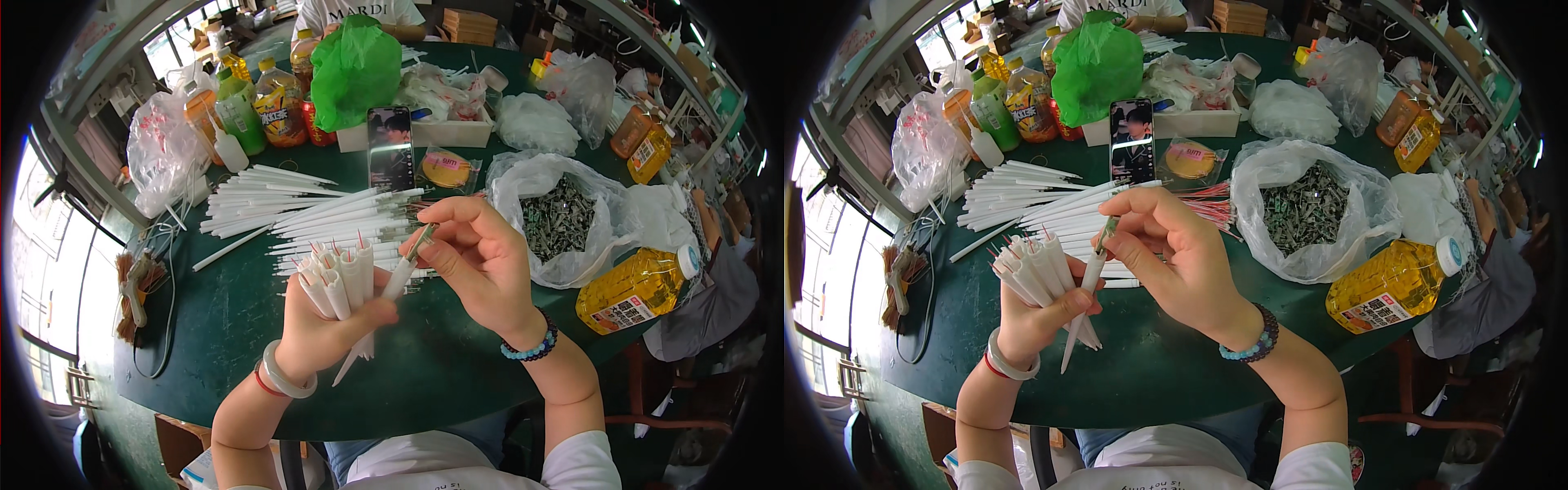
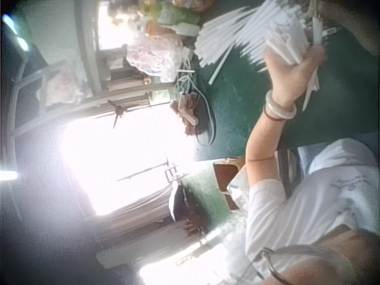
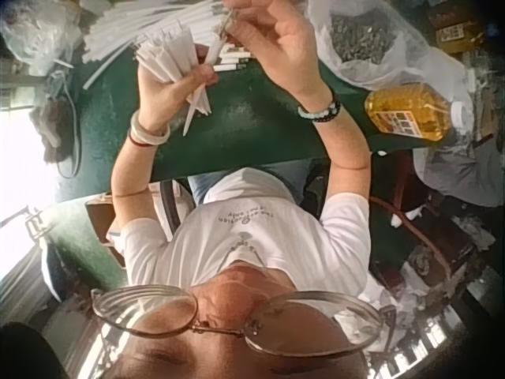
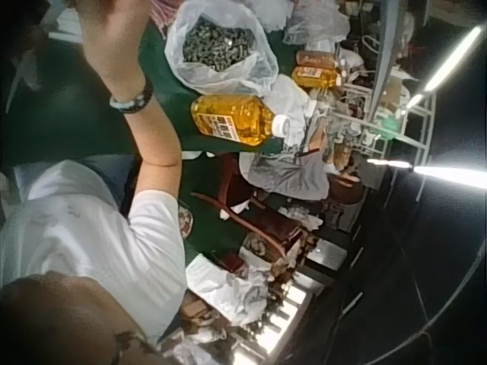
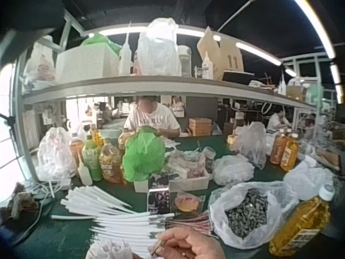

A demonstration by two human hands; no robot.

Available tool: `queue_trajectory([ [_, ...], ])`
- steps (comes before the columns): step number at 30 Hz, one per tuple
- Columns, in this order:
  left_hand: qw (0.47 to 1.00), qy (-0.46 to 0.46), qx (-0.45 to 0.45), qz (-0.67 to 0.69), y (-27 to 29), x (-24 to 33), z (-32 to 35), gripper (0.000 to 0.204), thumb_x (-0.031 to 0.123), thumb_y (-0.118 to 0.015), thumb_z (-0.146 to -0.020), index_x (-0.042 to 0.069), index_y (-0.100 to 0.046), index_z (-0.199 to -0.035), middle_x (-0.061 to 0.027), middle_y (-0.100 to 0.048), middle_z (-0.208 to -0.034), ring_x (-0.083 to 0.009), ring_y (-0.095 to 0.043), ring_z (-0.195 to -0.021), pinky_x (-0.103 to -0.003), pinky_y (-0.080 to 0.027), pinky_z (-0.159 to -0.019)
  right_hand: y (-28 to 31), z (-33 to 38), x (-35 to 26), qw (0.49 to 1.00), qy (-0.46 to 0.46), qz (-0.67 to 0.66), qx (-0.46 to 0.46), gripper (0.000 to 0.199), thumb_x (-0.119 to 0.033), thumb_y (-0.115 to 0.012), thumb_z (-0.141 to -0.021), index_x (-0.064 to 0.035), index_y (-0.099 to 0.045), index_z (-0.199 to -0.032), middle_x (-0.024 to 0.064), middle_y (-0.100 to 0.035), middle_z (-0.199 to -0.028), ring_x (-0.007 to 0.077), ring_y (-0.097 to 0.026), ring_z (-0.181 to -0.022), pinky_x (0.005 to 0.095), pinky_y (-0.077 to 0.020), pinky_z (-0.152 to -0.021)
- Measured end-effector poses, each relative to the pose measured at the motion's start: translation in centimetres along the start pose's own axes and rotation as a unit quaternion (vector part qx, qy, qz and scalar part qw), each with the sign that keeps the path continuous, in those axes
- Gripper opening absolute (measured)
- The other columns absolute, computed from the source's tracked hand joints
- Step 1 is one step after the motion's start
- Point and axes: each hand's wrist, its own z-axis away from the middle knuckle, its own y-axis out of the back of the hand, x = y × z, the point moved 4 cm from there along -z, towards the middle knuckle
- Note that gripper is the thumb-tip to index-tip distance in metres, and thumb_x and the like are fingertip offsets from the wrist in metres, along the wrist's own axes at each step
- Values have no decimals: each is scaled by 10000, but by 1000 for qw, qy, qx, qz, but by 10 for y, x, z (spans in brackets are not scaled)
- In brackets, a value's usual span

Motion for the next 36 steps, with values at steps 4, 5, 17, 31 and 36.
queue_trajectory([
  [4, 1000, -2, -4, 0, 0, 1, -1, 272, 102, -680, -693, -59, -556, -872, -108, -613, -771, -154, -611, -620, -250, -502, -550, 2, 0, 0, 999, 6, 29, -16, 209, -26, -533, -829, 4, -471, -1026, 114, -605, -858, 136, -592, -811, 229, -487, -701],
  [5, 1000, 1, 1, 8, 0, 2, -2, 223, 38, -676, -672, -49, -576, -850, -91, -614, -747, -133, -604, -629, -244, -497, -566, 2, 0, -1, 999, 19, 37, -17, 215, -13, -536, -823, 9, -476, -1029, 116, -602, -871, 141, -592, -823, 231, -487, -708],
  [17, 992, -103, 33, -66, 4, 5, 0, 210, 21, -717, -640, -14, -616, -820, -43, -623, -731, -75, -563, -639, -219, -461, -582, -9, 12, 7, 995, 95, 27, 3, 431, 27, -620, -743, -16, -433, -1129, 109, -587, -939, 153, -586, -862, 255, -489, -754],
  [31, 949, -226, 70, -210, 1, 18, 11, 238, -20, -730, -613, -11, -599, -811, -94, -599, -782, -162, -563, -694, -262, -452, -617, -15, 16, 24, 978, 123, -166, -13, 339, 63, -599, -748, 4, -458, -1051, 144, -551, -1010, 201, -569, -936, 292, -499, -785],
  [36, 942, -240, 68, -226, 0, 17, 6, 233, -6, -737, -601, 0, -606, -794, -93, -604, -764, -170, -574, -665, -258, -458, -601, -8, 15, 23, 990, 103, -82, -42, 444, 52, -635, -718, -9, -428, -1106, 146, -533, -1057, 192, -566, -940, 283, -485, -795],
])
